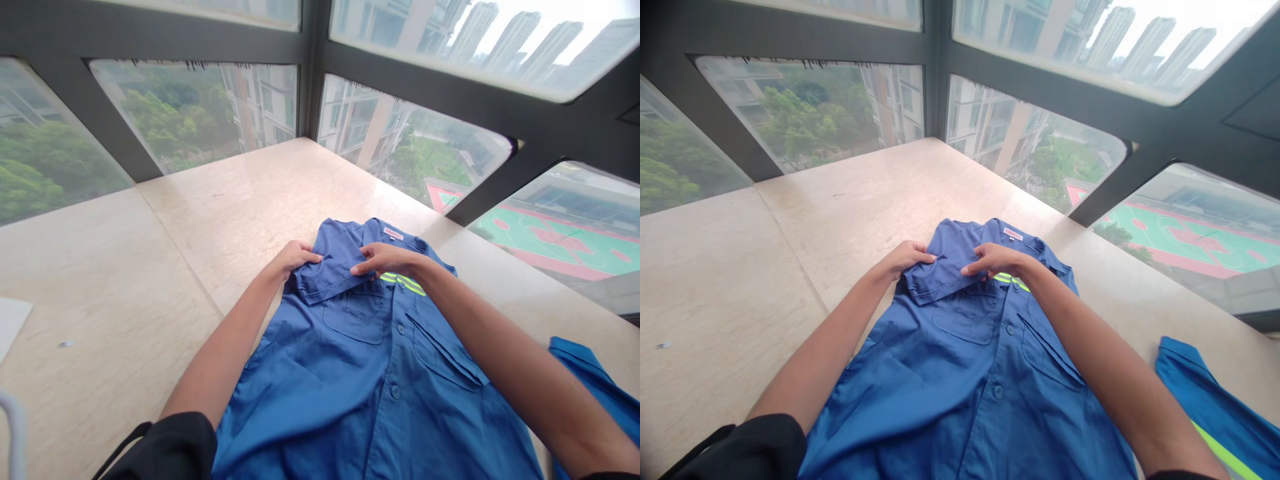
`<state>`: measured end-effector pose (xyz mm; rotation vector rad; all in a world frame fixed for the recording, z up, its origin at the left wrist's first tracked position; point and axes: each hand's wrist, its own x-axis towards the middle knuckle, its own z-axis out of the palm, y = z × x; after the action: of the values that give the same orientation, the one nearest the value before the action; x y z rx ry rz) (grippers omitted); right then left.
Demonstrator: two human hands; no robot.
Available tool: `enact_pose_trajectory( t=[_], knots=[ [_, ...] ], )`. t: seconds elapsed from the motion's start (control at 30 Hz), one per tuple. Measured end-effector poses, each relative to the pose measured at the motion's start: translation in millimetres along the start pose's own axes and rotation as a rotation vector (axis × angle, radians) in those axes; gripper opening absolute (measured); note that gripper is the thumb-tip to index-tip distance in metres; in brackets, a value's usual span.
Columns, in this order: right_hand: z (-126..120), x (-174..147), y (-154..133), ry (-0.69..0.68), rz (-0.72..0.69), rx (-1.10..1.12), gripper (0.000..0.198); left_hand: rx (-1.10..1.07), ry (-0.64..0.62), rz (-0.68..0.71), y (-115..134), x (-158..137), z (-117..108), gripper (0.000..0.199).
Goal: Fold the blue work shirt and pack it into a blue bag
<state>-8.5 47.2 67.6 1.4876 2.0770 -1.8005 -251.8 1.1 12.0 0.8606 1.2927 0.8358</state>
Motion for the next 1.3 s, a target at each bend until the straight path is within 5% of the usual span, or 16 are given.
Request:
enact_pose_trajectory(
  t=[0.27, 0.53, 0.67, 0.87, 1.03, 1.3],
  knots=[
    [20.7, -22.3, 24.7, 0.17, -0.052, 0.448, 0.047, 0.2, 0.107, 0.13, -1.2, 1.2, 3.5, 0.038],
    [35.8, -21.8, 51.8, 0.319, 0.025, 0.523, 0.038, 0.249, 0.071, 0.139, -2.7, -1.8, 4.8, 0.046],
    [50.2, -23.7, 56.8, 0.49, -0.082, 0.278, 0.021, 0.225, 0.067, -0.014, 6.7, -3.4, 3.1, 0.053],
    [59.4, -61.2, 88.2, 0.842, -0.365, -0.42, 0.049, 0.1, -0.027, -0.219, 29.7, 11.4, 0.9, 0.049],
    [39.1, -99.9, 143.5, 0.951, -0.164, -0.74, 0.061, 0.088, -0.055, -0.191, 49.6, 25.0, 13.5, 0.033],
    [34.1, -123.6, 201.2, 0.953, -0.032, -0.846, 0.064, 0.305, -0.07, -0.433, 64.5, 37.0, 22.5, 0.043]
  ],
)
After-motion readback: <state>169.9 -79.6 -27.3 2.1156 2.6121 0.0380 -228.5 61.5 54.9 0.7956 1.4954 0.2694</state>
